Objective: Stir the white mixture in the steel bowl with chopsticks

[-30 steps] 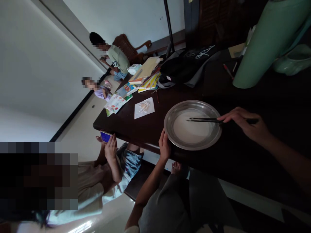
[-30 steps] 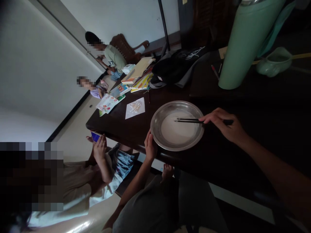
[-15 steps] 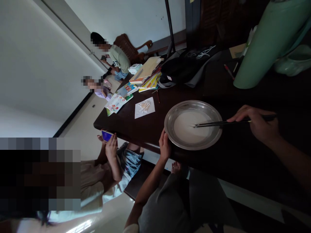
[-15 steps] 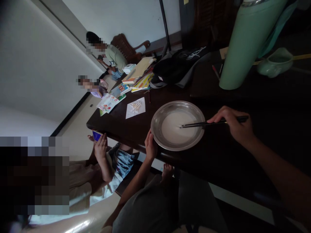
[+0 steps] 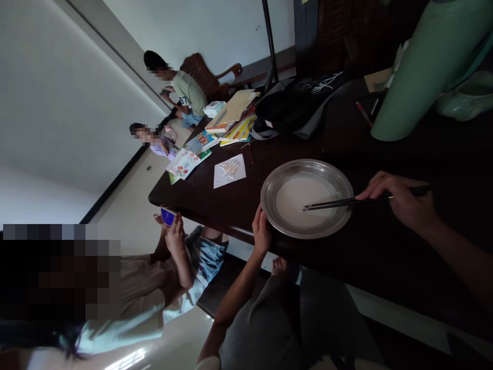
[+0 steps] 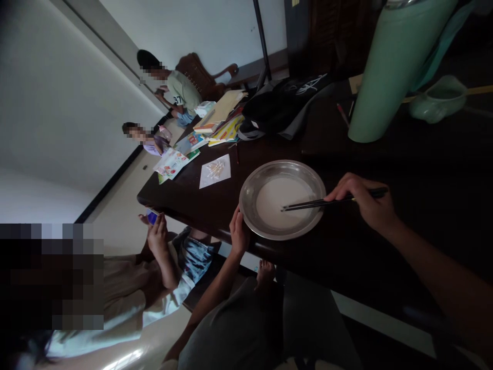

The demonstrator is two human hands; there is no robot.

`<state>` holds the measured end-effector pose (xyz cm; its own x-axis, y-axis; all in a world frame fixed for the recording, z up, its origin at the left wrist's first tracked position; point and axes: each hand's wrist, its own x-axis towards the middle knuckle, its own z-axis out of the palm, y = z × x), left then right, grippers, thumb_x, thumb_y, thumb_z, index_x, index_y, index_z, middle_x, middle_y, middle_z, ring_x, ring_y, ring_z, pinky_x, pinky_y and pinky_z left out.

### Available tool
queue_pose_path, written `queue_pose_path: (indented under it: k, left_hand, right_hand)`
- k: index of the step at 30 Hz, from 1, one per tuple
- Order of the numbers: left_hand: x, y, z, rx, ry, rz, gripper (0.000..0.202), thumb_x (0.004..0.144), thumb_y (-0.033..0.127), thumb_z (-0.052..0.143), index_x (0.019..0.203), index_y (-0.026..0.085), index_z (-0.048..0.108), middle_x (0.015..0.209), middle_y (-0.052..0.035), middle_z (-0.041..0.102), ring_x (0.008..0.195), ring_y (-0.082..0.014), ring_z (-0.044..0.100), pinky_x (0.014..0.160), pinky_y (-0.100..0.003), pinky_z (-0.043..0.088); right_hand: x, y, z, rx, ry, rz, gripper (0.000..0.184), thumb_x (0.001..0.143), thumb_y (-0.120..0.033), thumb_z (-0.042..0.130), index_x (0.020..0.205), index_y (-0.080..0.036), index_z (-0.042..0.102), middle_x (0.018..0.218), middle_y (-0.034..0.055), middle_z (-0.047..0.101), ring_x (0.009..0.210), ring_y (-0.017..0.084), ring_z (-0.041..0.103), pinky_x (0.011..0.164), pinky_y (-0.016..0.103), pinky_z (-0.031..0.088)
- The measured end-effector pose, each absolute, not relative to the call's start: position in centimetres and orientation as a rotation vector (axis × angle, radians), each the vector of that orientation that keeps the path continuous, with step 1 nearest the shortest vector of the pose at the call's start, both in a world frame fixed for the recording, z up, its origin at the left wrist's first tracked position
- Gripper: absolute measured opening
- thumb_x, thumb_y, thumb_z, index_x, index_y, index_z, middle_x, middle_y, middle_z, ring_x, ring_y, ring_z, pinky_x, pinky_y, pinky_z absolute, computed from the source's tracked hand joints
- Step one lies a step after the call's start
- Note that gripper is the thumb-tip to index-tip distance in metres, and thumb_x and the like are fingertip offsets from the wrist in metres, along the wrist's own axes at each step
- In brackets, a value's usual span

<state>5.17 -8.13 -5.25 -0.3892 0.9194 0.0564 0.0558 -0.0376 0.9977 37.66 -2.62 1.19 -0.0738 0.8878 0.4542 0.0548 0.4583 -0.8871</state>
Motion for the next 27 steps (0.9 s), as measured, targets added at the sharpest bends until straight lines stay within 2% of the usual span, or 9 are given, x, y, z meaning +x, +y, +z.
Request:
queue_pose_path:
  k: [5,8,11,16,19,22,27]
  left_hand:
    - [5.19,-8.14,-5.39,1.048,1.495,1.527,0.063,0.087,0.068,0.061,0.123,0.019,0.076,0.129,-0.0121,0.075,0.132,-0.0317,0.062,0.116,-0.043,0.043]
    - [5.22,-8.16,-5.32,1.034,1.501,1.522,0.064,0.085,0.069,0.062,0.122,0.018,0.076,0.129,-0.0126,0.074,0.132,-0.0323,0.062,0.117,-0.043,0.043]
    - [5.26,-8.24,-4.95,1.030,1.518,1.520,0.068,0.083,0.071,0.063,0.121,0.017,0.076,0.130,-0.0137,0.074,0.132,-0.0330,0.062,0.117,-0.044,0.043]
    - [5.31,-8.32,-4.49,1.064,1.536,1.515,0.068,0.083,0.072,0.062,0.121,0.017,0.077,0.130,-0.0136,0.074,0.132,-0.0323,0.062,0.117,-0.042,0.042]
    - [5.34,-8.23,-4.66,1.051,1.514,1.513,0.068,0.084,0.073,0.062,0.121,0.018,0.077,0.128,-0.0128,0.075,0.130,-0.0322,0.063,0.115,-0.043,0.044]
    - [5.36,-8.15,-4.94,1.036,1.480,1.521,0.067,0.084,0.071,0.062,0.122,0.018,0.076,0.128,-0.0123,0.075,0.129,-0.0318,0.064,0.115,-0.043,0.044]
    - [5.19,-8.21,-5.32,1.054,1.496,1.530,0.065,0.087,0.069,0.061,0.124,0.017,0.075,0.131,-0.0126,0.074,0.133,-0.0316,0.061,0.117,-0.042,0.042]
  right_hand:
    - [37.59,-2.51,1.09,-0.955,-1.631,0.874,0.037,0.097,-0.054,0.060,0.075,-0.030,0.078,0.088,0.0039,0.083,0.088,0.026,0.073,0.086,0.045,0.054]
    - [37.80,-2.47,1.08,-0.959,-1.471,0.772,0.041,0.098,-0.048,0.058,0.065,-0.028,0.072,0.077,0.0036,0.079,0.078,0.025,0.071,0.080,0.043,0.052]
    - [37.62,-2.61,0.99,-0.876,-1.414,0.803,0.043,0.100,-0.044,0.057,0.061,-0.028,0.069,0.067,0.0025,0.077,0.070,0.024,0.067,0.073,0.040,0.050]
    - [37.47,-2.62,1.05,-0.915,-1.642,0.864,0.035,0.098,-0.049,0.060,0.074,-0.030,0.077,0.086,0.0040,0.083,0.088,0.025,0.070,0.086,0.042,0.051]
    - [37.91,-2.48,1.22,-0.935,-1.506,0.764,0.041,0.100,-0.048,0.057,0.067,-0.028,0.073,0.076,0.0042,0.079,0.079,0.024,0.068,0.081,0.041,0.050]
    - [38.02,-2.49,1.10,-0.876,-1.453,0.806,0.044,0.101,-0.044,0.055,0.064,-0.027,0.070,0.069,0.0032,0.077,0.071,0.023,0.068,0.073,0.040,0.051]
    - [37.57,-2.52,0.58,-0.902,-1.644,0.939,0.033,0.098,-0.048,0.060,0.078,-0.029,0.079,0.089,0.0029,0.082,0.089,0.024,0.073,0.086,0.040,0.053]
